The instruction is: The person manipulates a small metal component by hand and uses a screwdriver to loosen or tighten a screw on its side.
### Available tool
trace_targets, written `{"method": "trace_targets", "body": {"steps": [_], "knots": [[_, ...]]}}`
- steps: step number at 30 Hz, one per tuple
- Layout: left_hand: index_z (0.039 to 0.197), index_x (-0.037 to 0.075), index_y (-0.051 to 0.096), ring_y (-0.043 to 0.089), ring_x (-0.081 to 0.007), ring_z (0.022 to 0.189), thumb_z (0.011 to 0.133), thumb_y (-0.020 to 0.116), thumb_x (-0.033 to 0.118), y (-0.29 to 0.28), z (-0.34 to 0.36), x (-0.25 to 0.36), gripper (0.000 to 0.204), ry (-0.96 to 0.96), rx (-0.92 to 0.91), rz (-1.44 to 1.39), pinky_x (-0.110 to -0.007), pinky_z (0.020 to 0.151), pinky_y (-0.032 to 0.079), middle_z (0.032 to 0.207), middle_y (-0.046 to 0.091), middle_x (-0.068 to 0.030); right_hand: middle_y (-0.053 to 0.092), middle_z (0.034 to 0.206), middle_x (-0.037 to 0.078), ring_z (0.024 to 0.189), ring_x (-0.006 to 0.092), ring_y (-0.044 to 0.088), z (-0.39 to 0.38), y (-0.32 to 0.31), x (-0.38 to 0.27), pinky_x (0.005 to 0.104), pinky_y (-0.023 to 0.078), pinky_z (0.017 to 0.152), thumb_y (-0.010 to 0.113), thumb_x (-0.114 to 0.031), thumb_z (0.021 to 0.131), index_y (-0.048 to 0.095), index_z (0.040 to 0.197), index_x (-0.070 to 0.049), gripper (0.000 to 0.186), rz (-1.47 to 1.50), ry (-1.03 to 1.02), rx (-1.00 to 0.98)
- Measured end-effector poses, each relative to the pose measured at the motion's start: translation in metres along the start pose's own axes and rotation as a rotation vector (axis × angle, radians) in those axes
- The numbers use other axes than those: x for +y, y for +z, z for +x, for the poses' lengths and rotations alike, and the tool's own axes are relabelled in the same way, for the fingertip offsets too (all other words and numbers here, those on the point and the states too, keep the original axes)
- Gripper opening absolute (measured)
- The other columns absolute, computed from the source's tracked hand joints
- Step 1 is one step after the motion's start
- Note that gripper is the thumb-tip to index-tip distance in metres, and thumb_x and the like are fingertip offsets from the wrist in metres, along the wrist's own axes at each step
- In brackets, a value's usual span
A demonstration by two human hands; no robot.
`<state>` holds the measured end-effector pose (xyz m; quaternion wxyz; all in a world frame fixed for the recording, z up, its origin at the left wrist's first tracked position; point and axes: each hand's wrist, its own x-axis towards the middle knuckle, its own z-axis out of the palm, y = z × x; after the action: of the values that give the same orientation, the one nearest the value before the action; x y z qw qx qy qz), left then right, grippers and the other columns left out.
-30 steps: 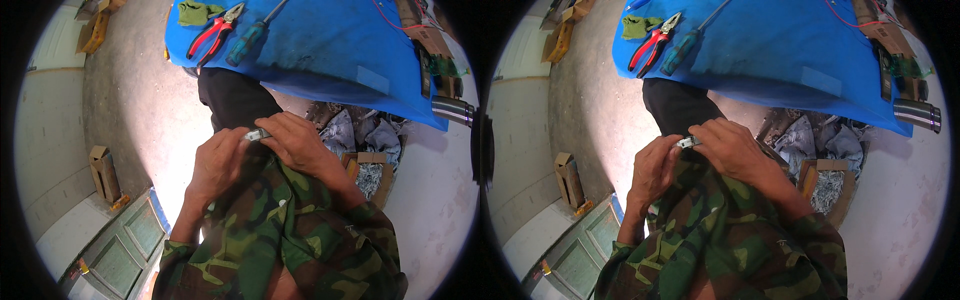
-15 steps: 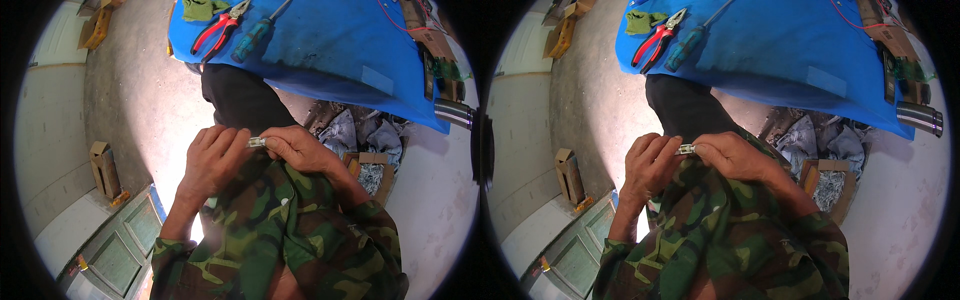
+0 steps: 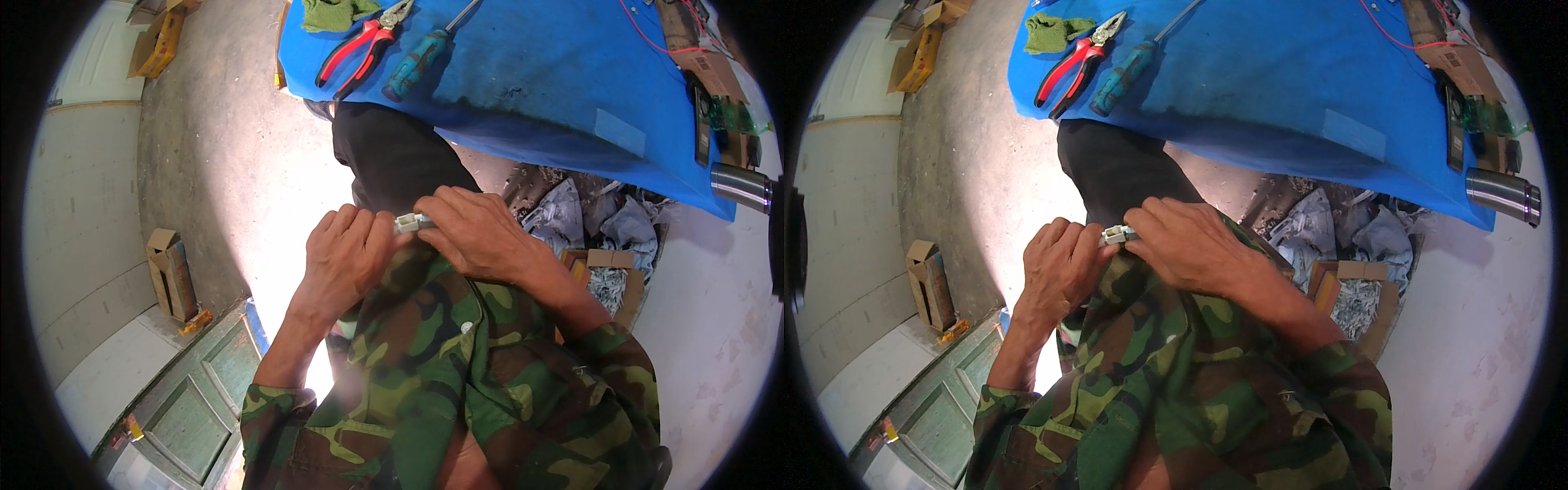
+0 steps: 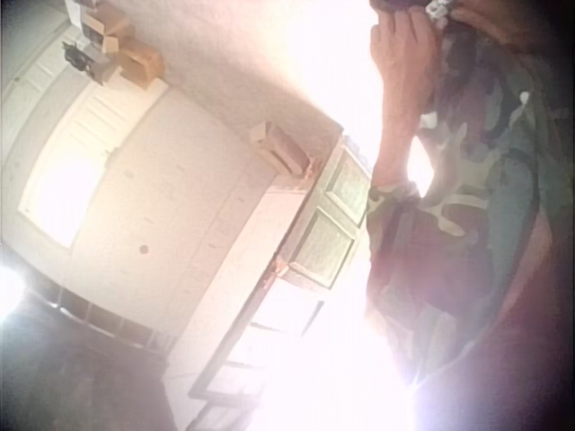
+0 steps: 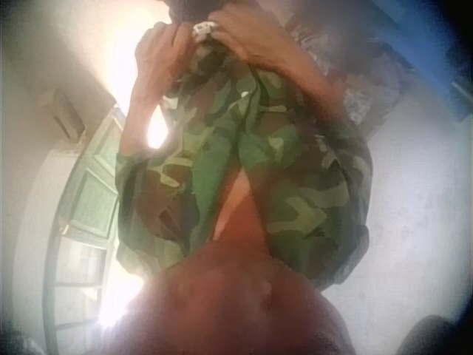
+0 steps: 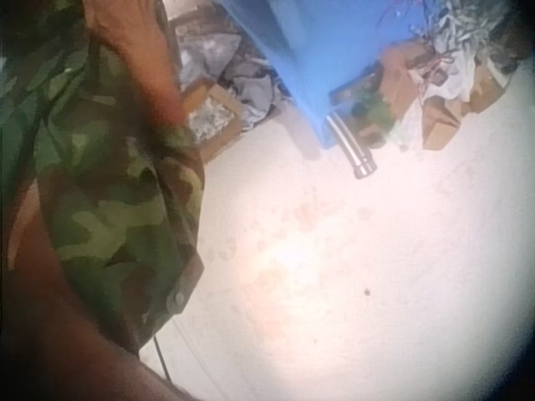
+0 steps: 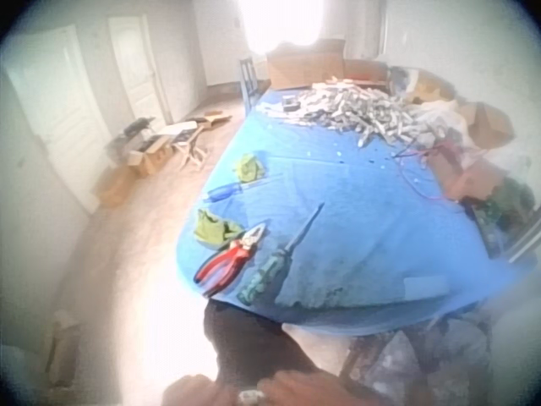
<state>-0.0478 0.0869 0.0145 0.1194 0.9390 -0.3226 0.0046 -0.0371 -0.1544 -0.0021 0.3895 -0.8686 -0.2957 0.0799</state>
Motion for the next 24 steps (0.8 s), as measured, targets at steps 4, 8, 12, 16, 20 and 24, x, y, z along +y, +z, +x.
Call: {"method": "trace_targets", "body": {"steps": [4, 8, 12, 16, 20, 24], "knots": [[0.089, 0.008, 0.063, 0.054, -0.0235, 0.072, 0.098, 0.074, 0.031, 0.002, 0.001, -0.004, 0.027, 0.001, 0.041, -0.006, -0.038, 0.062, 0.043, 0.074, 0.055, -0.0056, 0.058, 0.096, 0.012, 0.091, 0.0338, 0.065, 0.009, 0.004, 0.000, 0.0458, 0.053, 0.074, 0.076, -0.019, 0.092, 0.059, 0.114, -0.005, 0.032, -0.070, -0.063, 0.115], [0.088, 0.009, 0.063, 0.054, -0.0243, 0.069, 0.099, 0.073, 0.030, 0.008, 0.005, -0.008, 0.026, -0.004, 0.070, -0.030, -0.038, 0.061, 0.042, 0.072, 0.056, -0.0059, 0.059, 0.096, 0.011, 0.090, 0.0319, 0.065, 0.011, 0.008, 0.009, 0.0450, 0.053, 0.071, 0.077, -0.021, 0.091, 0.059, 0.113, -0.006, 0.031, -0.094, -0.069, 0.097], [0.084, 0.010, 0.059, 0.054, -0.0247, 0.064, 0.099, 0.074, 0.029, 0.014, 0.007, -0.009, 0.028, -0.061, 0.046, -0.044, -0.039, 0.058, 0.043, 0.069, 0.056, -0.0066, 0.060, 0.094, 0.010, 0.088, 0.0315, 0.067, 0.014, 0.019, 0.024, 0.0450, 0.054, 0.069, 0.076, -0.023, 0.092, 0.060, 0.111, -0.008, 0.030, -0.111, -0.082, 0.112], [0.078, 0.013, 0.053, 0.054, -0.0225, 0.060, 0.097, 0.075, 0.029, 0.022, 0.014, -0.015, 0.033, -0.059, 0.073, -0.034, -0.037, 0.054, 0.044, 0.066, 0.052, -0.0042, 0.062, 0.092, 0.010, 0.085, 0.0325, 0.068, 0.020, 0.022, 0.033, 0.0460, 0.054, 0.068, 0.076, -0.024, 0.093, 0.059, 0.107, -0.008, 0.028, -0.123, -0.072, 0.110], [0.078, 0.013, 0.051, 0.056, -0.0217, 0.059, 0.096, 0.077, 0.029, 0.027, 0.021, -0.017, 0.035, -0.054, 0.097, -0.036, -0.036, 0.054, 0.045, 0.065, 0.052, -0.0031, 0.063, 0.092, 0.012, 0.085, 0.0348, 0.069, 0.025, 0.020, 0.041, 0.0472, 0.054, 0.068, 0.075, -0.025, 0.094, 0.058, 0.105, -0.008, 0.027, -0.088, -0.063, 0.080], [0.078, 0.014, 0.051, 0.057, -0.0220, 0.058, 0.095, 0.077, 0.029, 0.035, 0.020, -0.015, 0.035, -0.117, 0.110, -0.021, -0.037, 0.051, 0.045, 0.064, 0.052, -0.0032, 0.063, 0.092, 0.013, 0.085, 0.0369, 0.068, 0.028, 0.021, 0.044, 0.0481, 0.054, 0.067, 0.075, -0.024, 0.095, 0.058, 0.104, -0.007, 0.026, -0.048, -0.055, 0.078]]}}
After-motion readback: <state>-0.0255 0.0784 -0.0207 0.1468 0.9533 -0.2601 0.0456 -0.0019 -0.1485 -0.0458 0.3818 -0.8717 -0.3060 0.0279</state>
